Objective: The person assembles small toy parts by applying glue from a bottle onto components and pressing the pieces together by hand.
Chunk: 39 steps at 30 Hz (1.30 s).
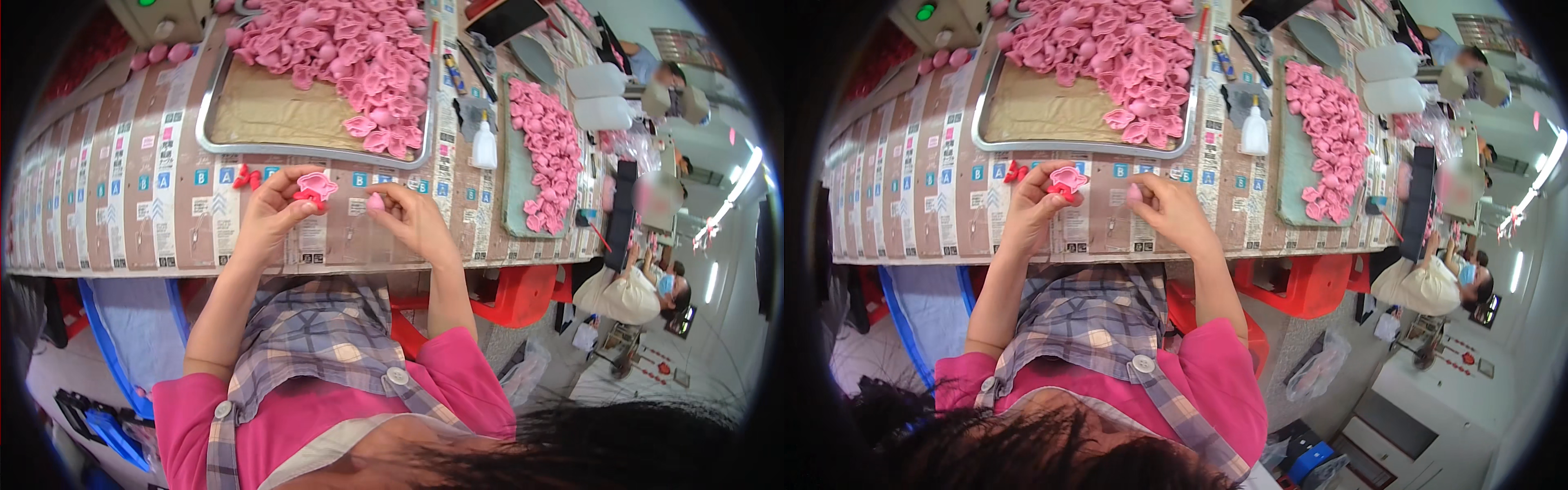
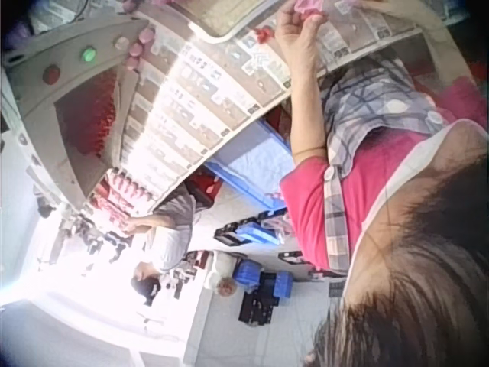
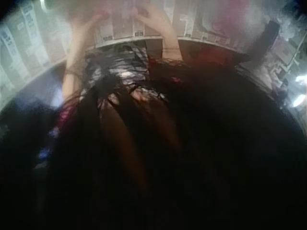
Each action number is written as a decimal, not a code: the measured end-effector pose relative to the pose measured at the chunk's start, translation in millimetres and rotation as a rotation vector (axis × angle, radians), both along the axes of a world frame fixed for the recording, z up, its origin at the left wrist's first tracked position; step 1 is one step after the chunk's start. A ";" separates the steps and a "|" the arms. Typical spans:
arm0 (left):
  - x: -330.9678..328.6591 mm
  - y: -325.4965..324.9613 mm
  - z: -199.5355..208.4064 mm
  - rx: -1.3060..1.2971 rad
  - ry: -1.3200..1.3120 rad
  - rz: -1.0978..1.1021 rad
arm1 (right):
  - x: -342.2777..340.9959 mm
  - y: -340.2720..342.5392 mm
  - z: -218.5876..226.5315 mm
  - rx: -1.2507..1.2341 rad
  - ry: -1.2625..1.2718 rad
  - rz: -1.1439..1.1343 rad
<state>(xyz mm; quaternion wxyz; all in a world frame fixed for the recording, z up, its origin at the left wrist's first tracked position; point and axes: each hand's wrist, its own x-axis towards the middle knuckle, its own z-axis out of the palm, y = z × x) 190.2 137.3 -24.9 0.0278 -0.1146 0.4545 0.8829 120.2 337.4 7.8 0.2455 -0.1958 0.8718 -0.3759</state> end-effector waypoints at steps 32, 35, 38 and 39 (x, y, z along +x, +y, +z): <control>7.7 6.4 1.3 -0.044 0.106 -0.198 | 18.9 -27.1 22.7 -0.355 0.254 0.018; 9.3 6.4 4.0 -0.116 0.078 -0.219 | 18.3 -28.9 24.2 -0.300 0.256 0.053; 9.3 6.3 1.0 -0.130 0.082 -0.213 | 17.4 -29.9 24.8 -0.270 0.255 0.088; 9.1 6.3 1.4 -0.128 0.082 -0.210 | 16.8 -30.0 25.3 -0.271 0.260 0.103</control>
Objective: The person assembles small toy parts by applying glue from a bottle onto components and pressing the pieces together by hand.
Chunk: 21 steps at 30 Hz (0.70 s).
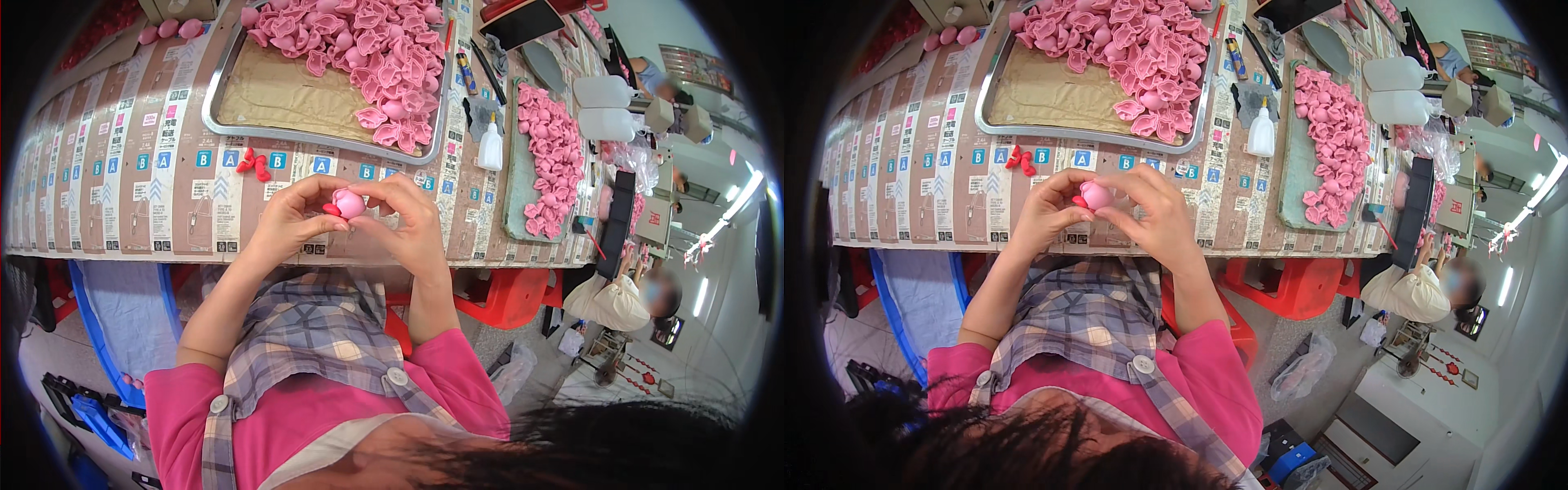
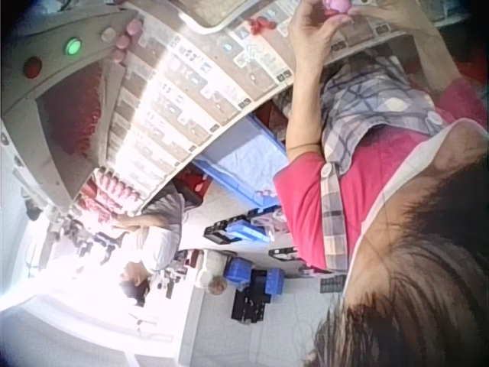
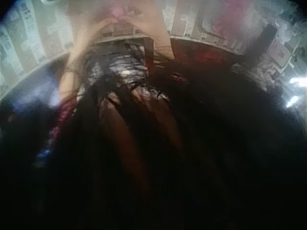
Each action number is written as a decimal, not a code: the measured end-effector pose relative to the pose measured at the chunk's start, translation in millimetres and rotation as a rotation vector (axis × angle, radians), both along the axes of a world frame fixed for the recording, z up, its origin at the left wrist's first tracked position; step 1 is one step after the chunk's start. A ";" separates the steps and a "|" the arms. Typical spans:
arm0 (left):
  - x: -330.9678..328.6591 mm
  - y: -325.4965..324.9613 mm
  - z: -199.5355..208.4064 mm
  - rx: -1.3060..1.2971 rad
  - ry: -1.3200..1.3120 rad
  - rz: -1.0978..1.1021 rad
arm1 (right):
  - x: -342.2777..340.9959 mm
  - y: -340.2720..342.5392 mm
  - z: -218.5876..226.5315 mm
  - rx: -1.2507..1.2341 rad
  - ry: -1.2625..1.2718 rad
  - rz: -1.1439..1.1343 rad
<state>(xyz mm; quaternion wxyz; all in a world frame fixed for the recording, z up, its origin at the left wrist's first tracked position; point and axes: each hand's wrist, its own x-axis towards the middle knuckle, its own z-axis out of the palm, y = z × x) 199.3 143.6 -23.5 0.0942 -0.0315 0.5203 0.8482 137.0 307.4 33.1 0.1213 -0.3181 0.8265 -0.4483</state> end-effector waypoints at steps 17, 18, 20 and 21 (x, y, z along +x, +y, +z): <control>2.7 -7.2 1.5 -0.029 0.111 -0.004 | -0.1 1.4 -39.3 -0.287 -0.374 -0.064; 2.5 -6.7 1.9 -0.031 0.110 -0.008 | 1.2 -1.5 -45.7 -0.390 -0.476 -0.016; 1.9 -6.1 3.9 0.121 0.071 -0.022 | 3.3 -8.2 -49.6 -0.405 -0.430 -0.020; 2.4 -6.4 3.8 0.117 0.069 -0.023 | 3.9 -10.3 -49.8 -0.417 -0.382 -0.020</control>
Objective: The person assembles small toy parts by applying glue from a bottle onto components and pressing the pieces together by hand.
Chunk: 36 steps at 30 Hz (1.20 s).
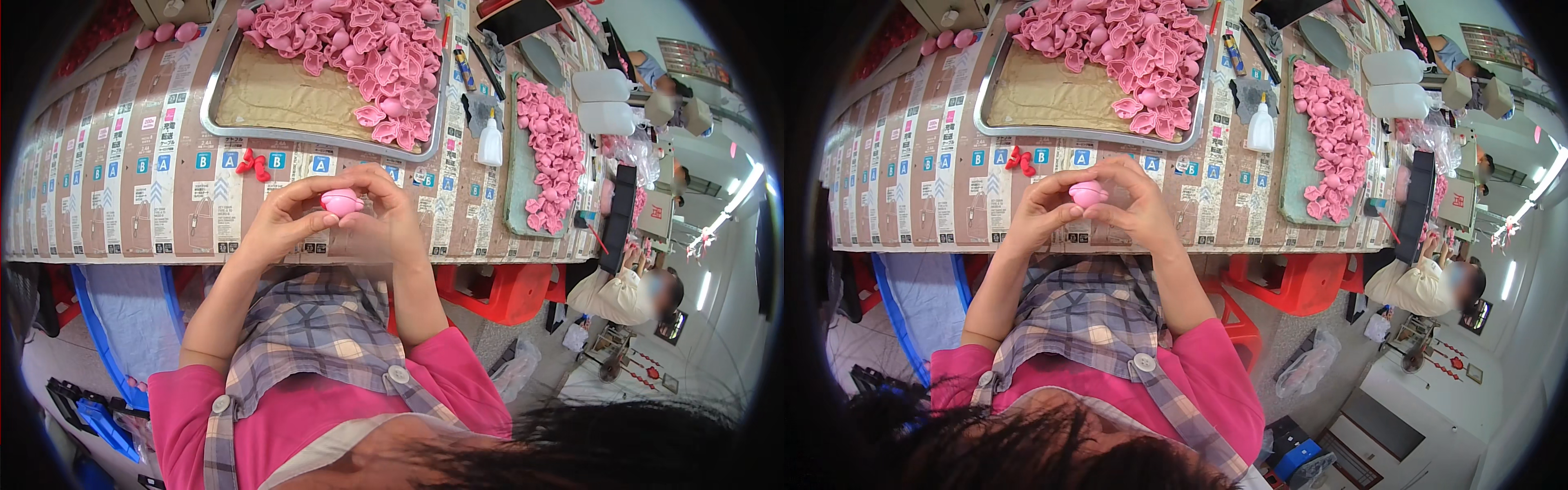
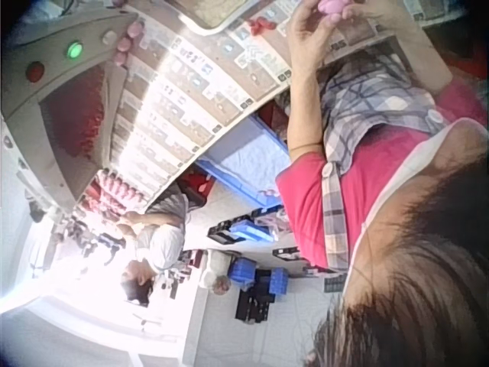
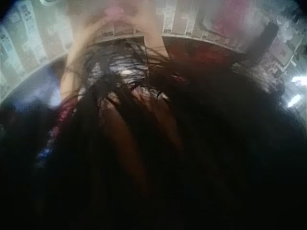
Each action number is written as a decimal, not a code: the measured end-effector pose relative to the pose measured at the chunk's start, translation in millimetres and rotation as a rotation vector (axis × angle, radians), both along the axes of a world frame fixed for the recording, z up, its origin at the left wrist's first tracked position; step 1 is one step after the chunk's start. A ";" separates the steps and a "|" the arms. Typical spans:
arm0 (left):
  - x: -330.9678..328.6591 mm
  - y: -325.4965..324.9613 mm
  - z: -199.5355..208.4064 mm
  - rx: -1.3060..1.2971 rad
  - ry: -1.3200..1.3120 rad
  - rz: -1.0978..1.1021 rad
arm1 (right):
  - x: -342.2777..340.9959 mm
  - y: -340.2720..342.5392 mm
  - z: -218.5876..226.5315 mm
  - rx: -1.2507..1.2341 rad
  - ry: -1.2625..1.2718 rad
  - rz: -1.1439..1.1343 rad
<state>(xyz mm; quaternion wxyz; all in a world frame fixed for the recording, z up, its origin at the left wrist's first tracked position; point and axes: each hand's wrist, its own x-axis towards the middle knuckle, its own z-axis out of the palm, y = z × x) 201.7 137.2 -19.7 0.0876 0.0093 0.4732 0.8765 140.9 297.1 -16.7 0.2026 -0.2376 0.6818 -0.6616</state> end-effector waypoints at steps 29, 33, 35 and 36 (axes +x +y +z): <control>-12.9 17.3 4.0 0.680 -0.149 0.035 | -1.9 -18.8 15.8 0.025 0.325 -0.152; -17.5 12.0 8.6 0.422 -0.095 0.067 | -3.9 -15.0 14.9 -0.050 0.239 -0.095; -18.2 6.2 8.9 0.308 -0.083 0.069 | -4.6 -14.2 22.6 0.023 0.355 -0.086; -18.8 3.4 10.5 0.192 -0.062 0.061 | -5.6 -14.3 27.0 0.093 0.483 -0.082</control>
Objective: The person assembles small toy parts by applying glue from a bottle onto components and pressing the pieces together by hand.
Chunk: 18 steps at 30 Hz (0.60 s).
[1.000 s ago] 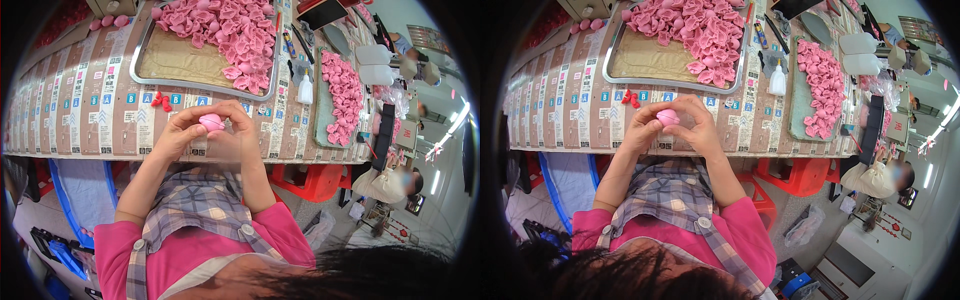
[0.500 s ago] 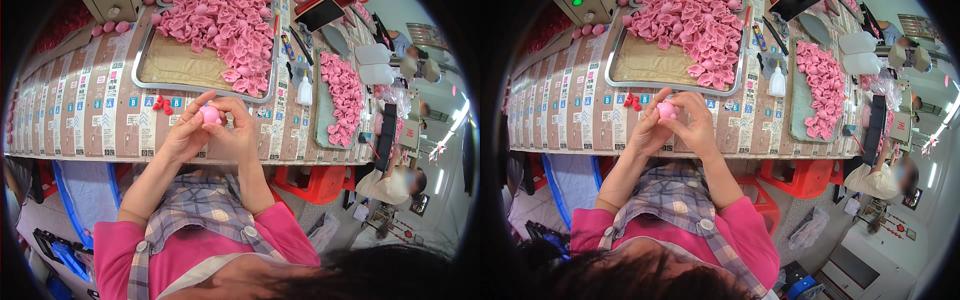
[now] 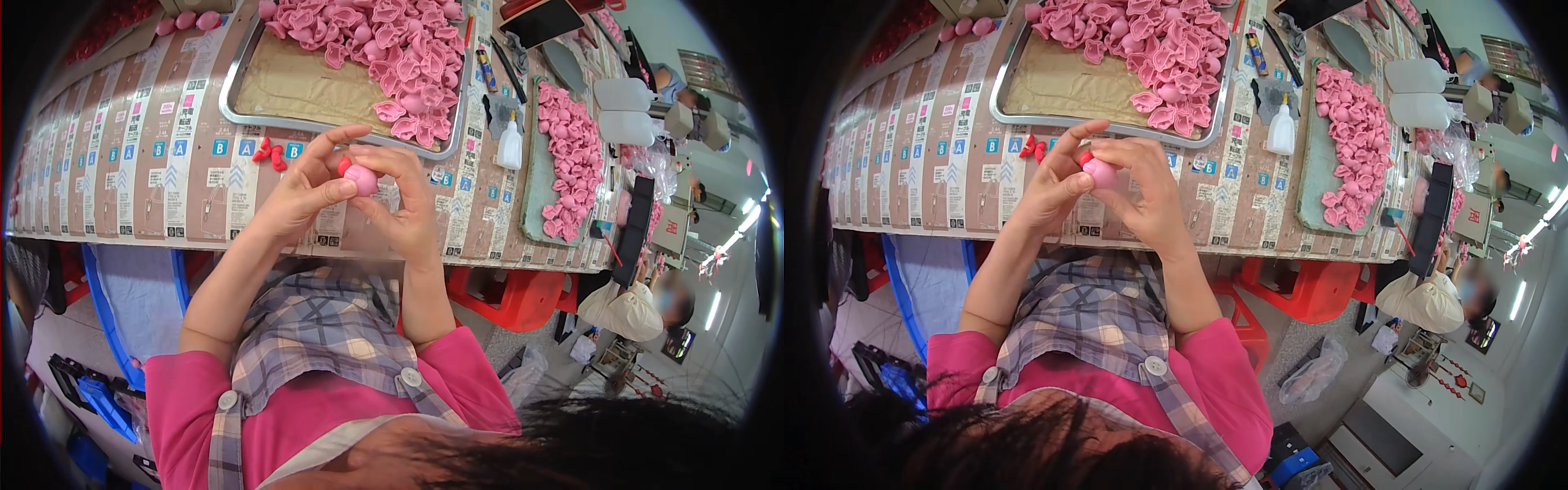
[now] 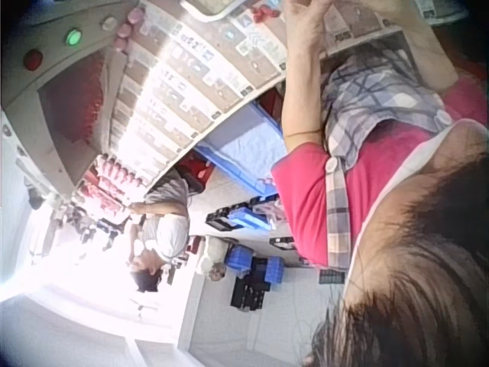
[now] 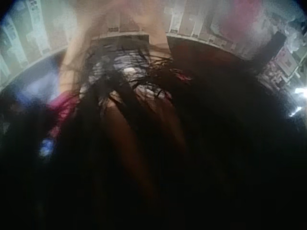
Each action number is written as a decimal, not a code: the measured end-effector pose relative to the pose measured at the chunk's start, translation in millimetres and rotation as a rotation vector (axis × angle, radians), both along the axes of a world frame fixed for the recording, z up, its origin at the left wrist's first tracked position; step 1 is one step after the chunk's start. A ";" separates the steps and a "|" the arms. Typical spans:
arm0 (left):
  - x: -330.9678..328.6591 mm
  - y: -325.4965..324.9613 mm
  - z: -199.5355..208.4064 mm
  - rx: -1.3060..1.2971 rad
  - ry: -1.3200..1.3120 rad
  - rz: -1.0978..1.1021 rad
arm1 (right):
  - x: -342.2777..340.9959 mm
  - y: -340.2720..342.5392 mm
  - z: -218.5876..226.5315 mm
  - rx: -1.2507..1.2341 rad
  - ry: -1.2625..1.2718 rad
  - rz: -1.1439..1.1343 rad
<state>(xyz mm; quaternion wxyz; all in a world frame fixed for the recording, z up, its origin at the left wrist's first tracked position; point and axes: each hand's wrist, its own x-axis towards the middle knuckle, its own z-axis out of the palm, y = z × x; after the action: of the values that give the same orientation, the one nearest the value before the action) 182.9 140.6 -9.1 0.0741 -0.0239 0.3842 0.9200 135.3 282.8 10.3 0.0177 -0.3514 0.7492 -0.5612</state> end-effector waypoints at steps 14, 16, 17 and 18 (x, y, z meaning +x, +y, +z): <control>-3.4 -2.8 8.9 -0.146 -0.003 -0.088 | 4.3 5.6 3.6 0.087 0.110 -0.006; -3.1 -1.3 7.6 -0.156 -0.025 -0.081 | 4.3 5.6 2.5 0.080 0.090 0.005; -2.8 -1.7 6.7 -0.156 -0.023 -0.080 | 3.9 5.8 1.8 0.081 0.092 0.005; -2.4 -2.5 5.5 -0.156 -0.015 -0.088 | 3.4 5.9 1.1 0.080 0.092 0.016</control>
<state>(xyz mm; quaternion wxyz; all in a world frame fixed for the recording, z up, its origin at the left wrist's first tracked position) 180.5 138.1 -3.6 0.1152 -0.0196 0.4547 0.8830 138.7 288.7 11.4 0.0018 -0.3819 0.7683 -0.5137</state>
